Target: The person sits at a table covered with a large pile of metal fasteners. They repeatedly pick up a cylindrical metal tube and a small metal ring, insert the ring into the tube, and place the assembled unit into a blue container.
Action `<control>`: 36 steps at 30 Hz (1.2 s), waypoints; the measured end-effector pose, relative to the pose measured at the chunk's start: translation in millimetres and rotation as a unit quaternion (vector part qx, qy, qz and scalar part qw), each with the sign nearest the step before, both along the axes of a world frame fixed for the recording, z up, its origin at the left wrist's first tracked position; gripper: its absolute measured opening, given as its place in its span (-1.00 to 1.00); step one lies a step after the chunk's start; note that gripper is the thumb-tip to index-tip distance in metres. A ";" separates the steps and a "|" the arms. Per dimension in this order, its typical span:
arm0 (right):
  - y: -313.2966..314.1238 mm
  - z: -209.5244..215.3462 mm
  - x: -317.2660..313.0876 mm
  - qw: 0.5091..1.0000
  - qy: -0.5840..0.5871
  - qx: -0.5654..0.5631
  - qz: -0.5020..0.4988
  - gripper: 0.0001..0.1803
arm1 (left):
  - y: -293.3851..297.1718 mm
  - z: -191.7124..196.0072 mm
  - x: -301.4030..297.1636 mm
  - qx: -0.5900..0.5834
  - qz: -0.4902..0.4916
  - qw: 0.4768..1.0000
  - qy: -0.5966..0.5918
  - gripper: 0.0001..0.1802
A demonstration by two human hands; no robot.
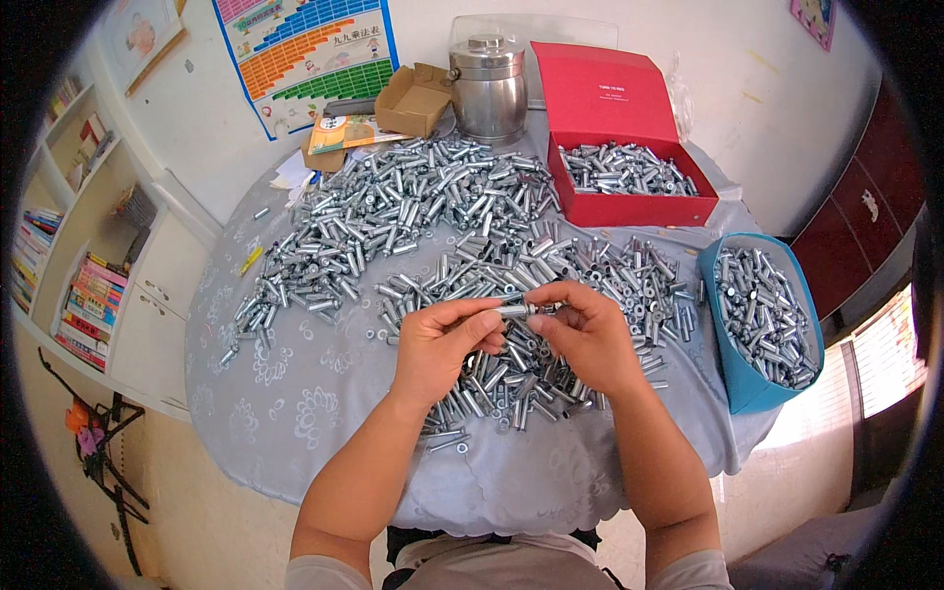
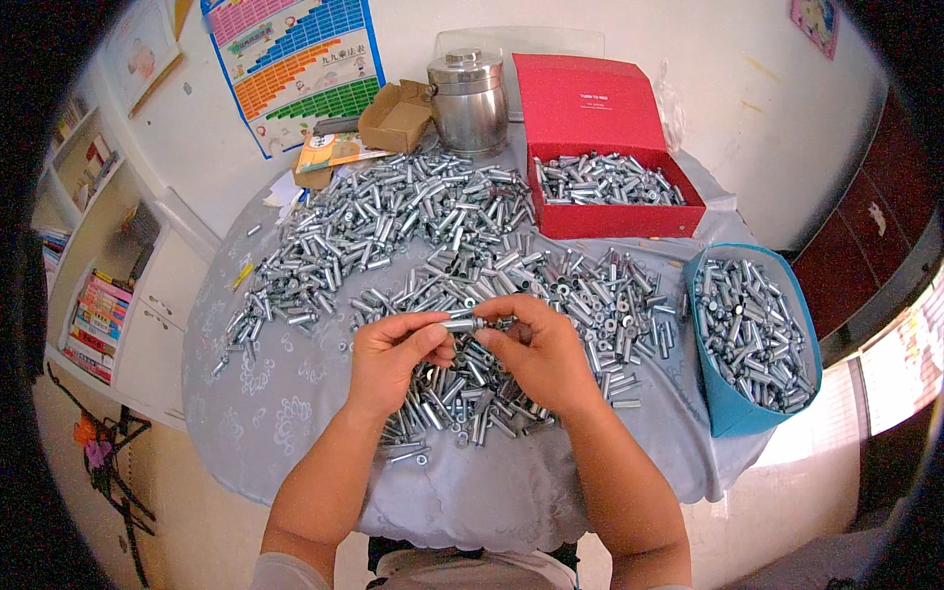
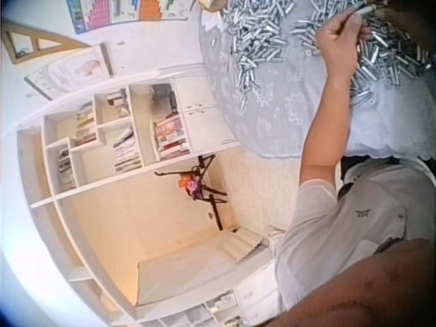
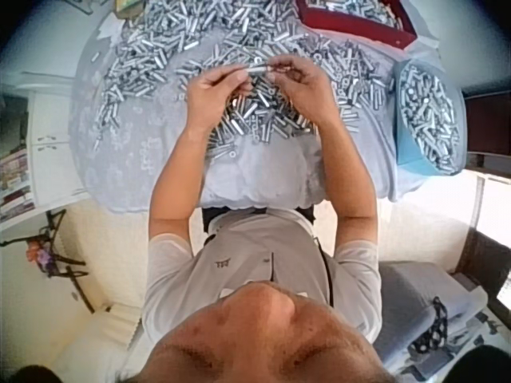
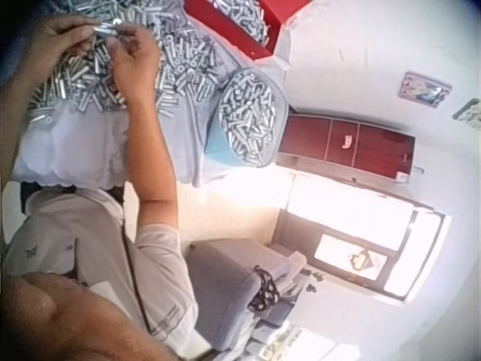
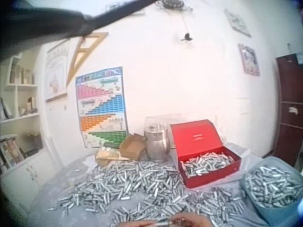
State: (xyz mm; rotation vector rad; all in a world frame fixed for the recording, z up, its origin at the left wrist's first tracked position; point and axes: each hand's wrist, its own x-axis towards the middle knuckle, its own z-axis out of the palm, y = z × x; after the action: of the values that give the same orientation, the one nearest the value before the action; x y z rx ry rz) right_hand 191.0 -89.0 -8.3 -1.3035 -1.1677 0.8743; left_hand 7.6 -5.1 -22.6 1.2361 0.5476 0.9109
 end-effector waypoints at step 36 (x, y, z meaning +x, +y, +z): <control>1.5 5.1 -8.2 0.998 0.050 0.031 -0.035 -0.79 | -0.6 -2.6 5.0 -0.001 0.019 1.000 0.001 -0.76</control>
State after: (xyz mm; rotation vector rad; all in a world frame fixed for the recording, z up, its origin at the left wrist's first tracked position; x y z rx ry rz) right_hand 182.8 -87.5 -3.2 -1.2288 -1.0566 0.8358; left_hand 12.6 -5.8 -25.2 1.2282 0.5759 0.9414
